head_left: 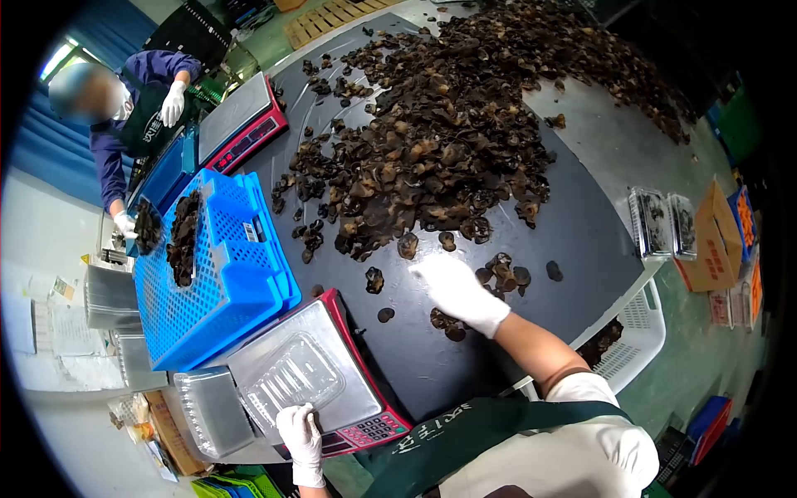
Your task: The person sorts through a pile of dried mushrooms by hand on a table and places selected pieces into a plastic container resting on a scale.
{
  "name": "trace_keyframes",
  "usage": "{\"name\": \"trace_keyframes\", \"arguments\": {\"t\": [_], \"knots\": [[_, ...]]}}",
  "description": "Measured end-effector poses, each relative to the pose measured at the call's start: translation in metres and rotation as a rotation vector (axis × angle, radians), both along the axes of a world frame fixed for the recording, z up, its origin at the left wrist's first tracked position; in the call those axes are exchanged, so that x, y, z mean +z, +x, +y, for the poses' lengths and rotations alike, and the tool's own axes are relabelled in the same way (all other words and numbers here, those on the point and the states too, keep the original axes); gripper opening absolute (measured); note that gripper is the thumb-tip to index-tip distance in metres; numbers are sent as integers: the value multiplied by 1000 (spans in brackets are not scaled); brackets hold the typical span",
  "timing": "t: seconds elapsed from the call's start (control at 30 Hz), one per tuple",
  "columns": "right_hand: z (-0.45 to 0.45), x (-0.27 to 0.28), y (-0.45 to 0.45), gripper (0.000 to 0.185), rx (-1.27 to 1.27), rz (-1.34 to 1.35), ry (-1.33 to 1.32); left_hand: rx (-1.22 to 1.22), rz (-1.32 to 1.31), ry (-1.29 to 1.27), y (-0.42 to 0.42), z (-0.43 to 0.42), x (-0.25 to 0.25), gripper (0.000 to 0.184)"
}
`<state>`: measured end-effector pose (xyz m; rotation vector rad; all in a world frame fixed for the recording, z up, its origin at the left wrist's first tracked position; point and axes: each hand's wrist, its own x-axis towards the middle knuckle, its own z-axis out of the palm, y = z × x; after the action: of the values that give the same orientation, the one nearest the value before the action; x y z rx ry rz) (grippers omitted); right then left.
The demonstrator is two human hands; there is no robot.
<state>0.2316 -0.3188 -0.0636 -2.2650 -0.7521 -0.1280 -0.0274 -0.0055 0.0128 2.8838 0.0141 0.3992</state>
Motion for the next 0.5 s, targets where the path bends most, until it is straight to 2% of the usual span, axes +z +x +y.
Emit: {"name": "trace_keyframes", "arguments": {"t": [0.03,0.07,0.1,0.17,0.27,0.33,0.37,0.4,0.43,0.5], "knots": [[16,-2,1,29,56,-58,-56,47,-12,-30,0,-7,5,21],[34,-2,2,30,118,3,-16,93,-25,-59,1,-14,9,23],[54,-3,5,25,146,-22,-51,85,-23,-59,1,-21,12,23],[89,-19,3,15,87,-139,-99,150,-209,-164,1,-36,16,24],[107,-41,1,16,83,-115,-214,79,-224,-246,19,-81,27,18],[103,-46,0,13,178,112,-31,-17,-181,-312,39,-117,30,21],[96,-44,-2,13,184,115,-32,-8,-104,-458,42,-129,17,23],[80,-38,-6,11,148,194,236,-25,-68,-524,65,-153,24,27],[61,-29,-9,12,111,275,502,-53,19,-461,82,-164,20,30],[3,5,-12,19,17,586,578,-67,116,-392,107,-172,-15,40]]}}
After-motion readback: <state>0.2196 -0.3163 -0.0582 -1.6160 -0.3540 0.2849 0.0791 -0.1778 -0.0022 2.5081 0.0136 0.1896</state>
